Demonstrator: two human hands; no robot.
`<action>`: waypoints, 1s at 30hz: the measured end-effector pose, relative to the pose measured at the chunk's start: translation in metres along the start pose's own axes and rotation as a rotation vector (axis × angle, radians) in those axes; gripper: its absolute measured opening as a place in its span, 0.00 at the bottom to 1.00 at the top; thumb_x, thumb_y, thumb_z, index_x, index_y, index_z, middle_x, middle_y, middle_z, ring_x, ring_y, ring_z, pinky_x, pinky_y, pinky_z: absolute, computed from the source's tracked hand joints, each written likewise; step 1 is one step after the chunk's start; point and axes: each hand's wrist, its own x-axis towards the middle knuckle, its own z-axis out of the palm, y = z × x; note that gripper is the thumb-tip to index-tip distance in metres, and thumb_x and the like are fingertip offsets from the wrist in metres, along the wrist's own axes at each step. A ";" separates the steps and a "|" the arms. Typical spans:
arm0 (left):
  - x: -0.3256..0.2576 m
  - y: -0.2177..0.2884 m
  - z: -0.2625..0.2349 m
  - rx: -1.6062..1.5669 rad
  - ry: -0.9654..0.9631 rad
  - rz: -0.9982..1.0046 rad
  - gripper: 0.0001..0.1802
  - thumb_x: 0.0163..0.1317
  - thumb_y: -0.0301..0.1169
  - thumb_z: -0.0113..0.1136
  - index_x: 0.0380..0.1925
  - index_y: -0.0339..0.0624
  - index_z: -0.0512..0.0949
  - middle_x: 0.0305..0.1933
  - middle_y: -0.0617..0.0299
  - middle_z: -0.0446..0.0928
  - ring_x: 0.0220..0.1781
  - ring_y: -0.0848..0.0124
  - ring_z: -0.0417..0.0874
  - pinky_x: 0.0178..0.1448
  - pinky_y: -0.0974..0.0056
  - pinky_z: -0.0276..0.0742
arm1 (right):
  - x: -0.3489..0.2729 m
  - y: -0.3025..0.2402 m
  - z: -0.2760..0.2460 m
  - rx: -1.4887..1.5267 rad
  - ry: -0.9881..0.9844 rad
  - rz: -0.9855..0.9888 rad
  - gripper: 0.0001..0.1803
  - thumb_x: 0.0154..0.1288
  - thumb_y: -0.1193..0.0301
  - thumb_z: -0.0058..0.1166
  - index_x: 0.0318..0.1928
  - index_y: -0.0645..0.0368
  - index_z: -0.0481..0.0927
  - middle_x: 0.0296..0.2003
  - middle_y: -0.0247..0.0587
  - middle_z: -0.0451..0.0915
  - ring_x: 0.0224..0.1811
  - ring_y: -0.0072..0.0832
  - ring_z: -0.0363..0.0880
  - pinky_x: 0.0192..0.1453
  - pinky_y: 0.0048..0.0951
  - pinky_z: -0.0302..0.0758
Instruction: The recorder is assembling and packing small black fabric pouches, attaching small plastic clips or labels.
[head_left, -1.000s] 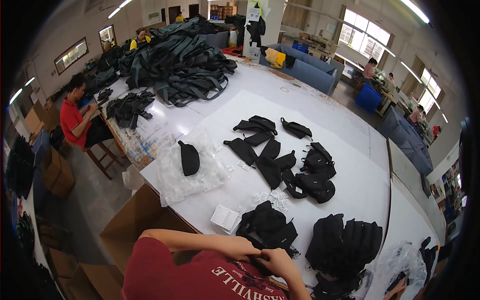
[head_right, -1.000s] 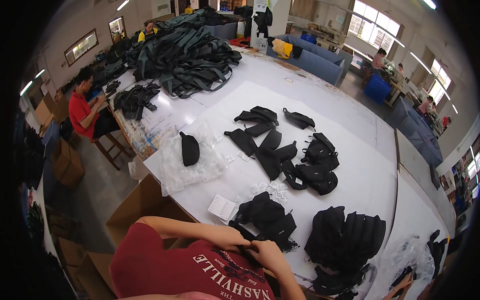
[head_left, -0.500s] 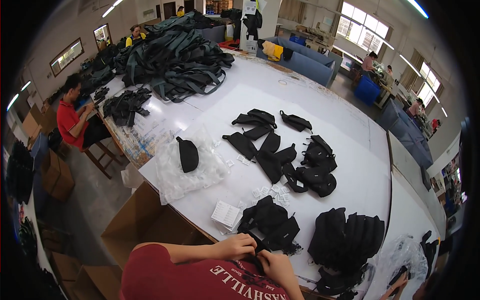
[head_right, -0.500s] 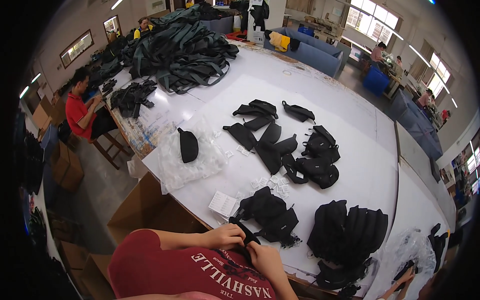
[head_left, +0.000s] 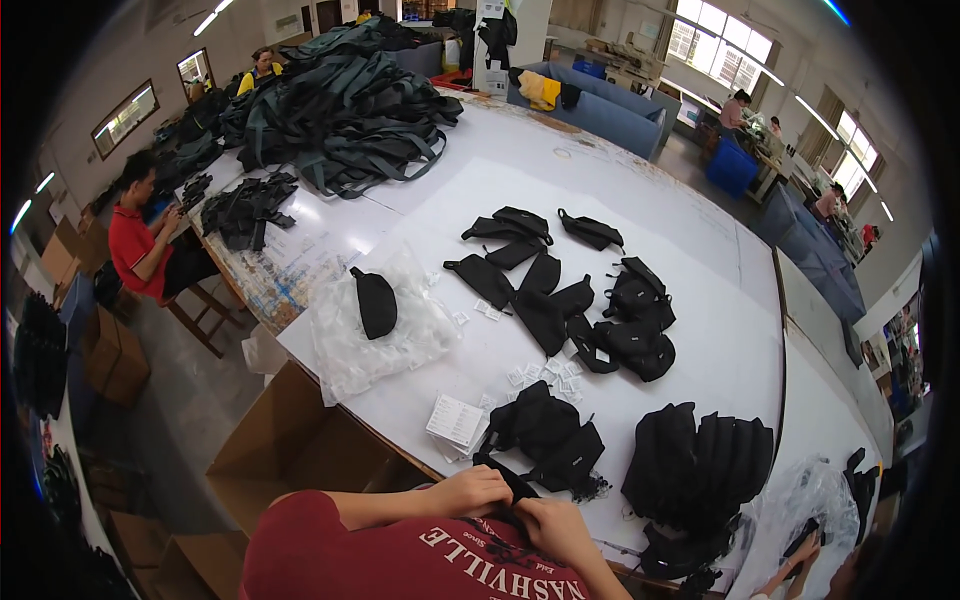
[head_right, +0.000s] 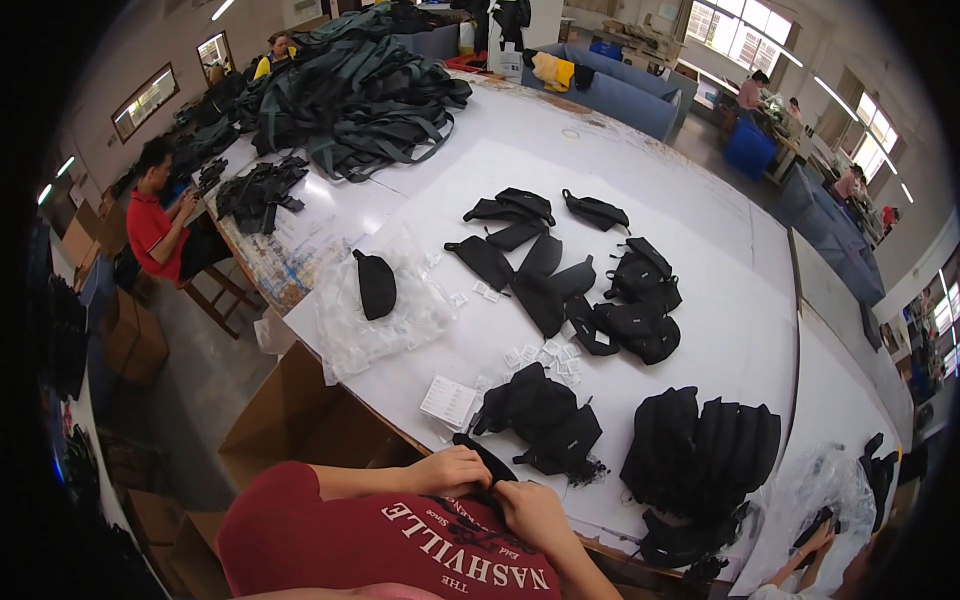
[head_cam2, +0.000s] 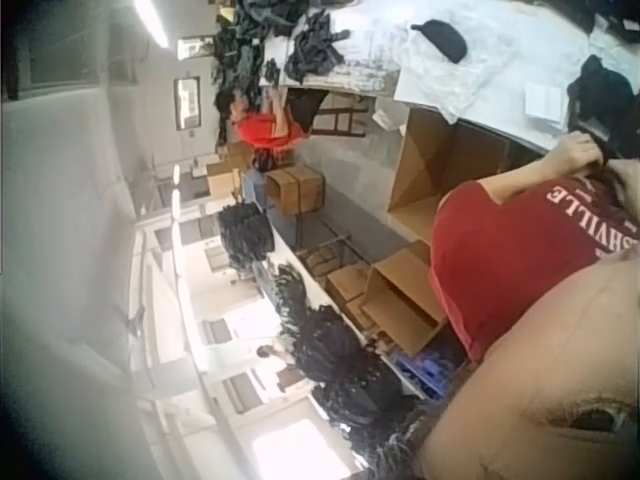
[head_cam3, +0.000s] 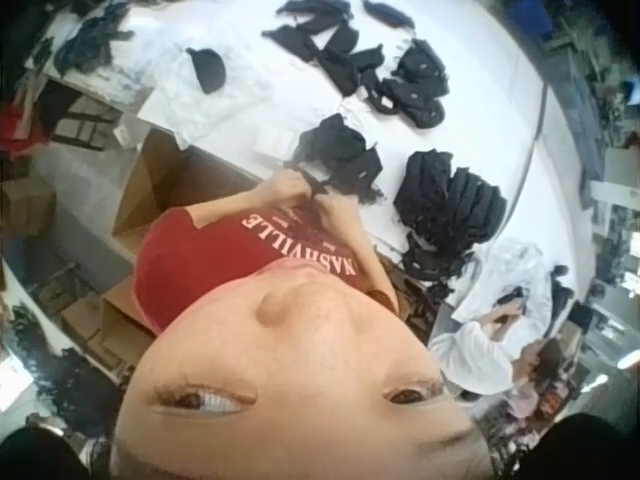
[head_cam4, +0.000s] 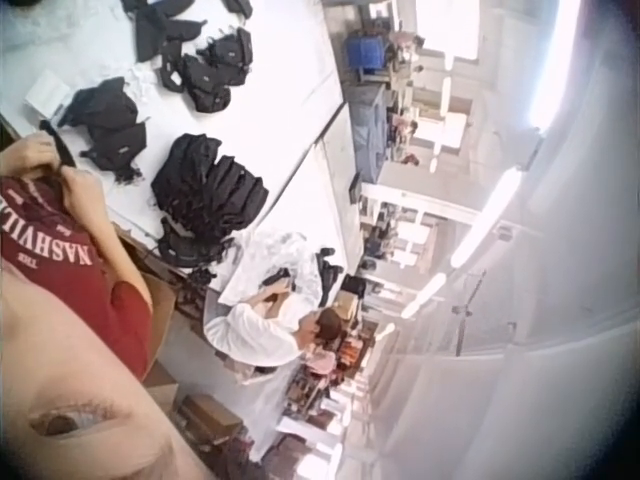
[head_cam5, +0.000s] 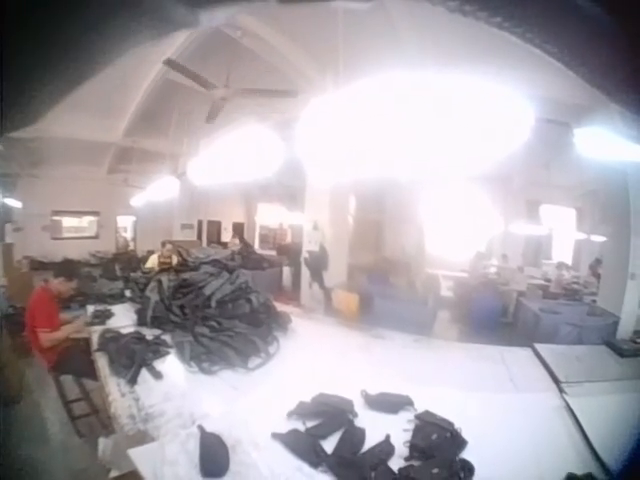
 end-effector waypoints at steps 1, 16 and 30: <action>0.000 0.000 0.000 -0.004 -0.002 -0.001 0.12 0.47 0.24 0.63 0.33 0.45 0.74 0.35 0.65 0.75 0.40 0.67 0.76 0.44 0.64 0.69 | 0.000 -0.001 -0.001 0.007 -0.014 0.006 0.06 0.60 0.69 0.50 0.33 0.58 0.77 0.24 0.47 0.78 0.28 0.45 0.78 0.32 0.43 0.73; -0.003 0.000 -0.004 0.054 -0.174 0.022 0.10 0.49 0.25 0.62 0.32 0.45 0.74 0.35 0.66 0.75 0.38 0.67 0.77 0.41 0.65 0.69 | -0.001 0.005 0.013 0.040 -0.019 -0.052 0.06 0.59 0.70 0.49 0.32 0.58 0.77 0.25 0.46 0.78 0.30 0.46 0.78 0.34 0.44 0.73; 0.004 0.004 -0.014 0.056 -0.181 0.107 0.12 0.42 0.22 0.61 0.31 0.40 0.74 0.36 0.61 0.76 0.38 0.64 0.77 0.41 0.63 0.73 | 0.004 0.004 0.017 0.131 0.021 -0.041 0.06 0.56 0.71 0.52 0.32 0.57 0.80 0.26 0.45 0.80 0.29 0.44 0.79 0.33 0.43 0.74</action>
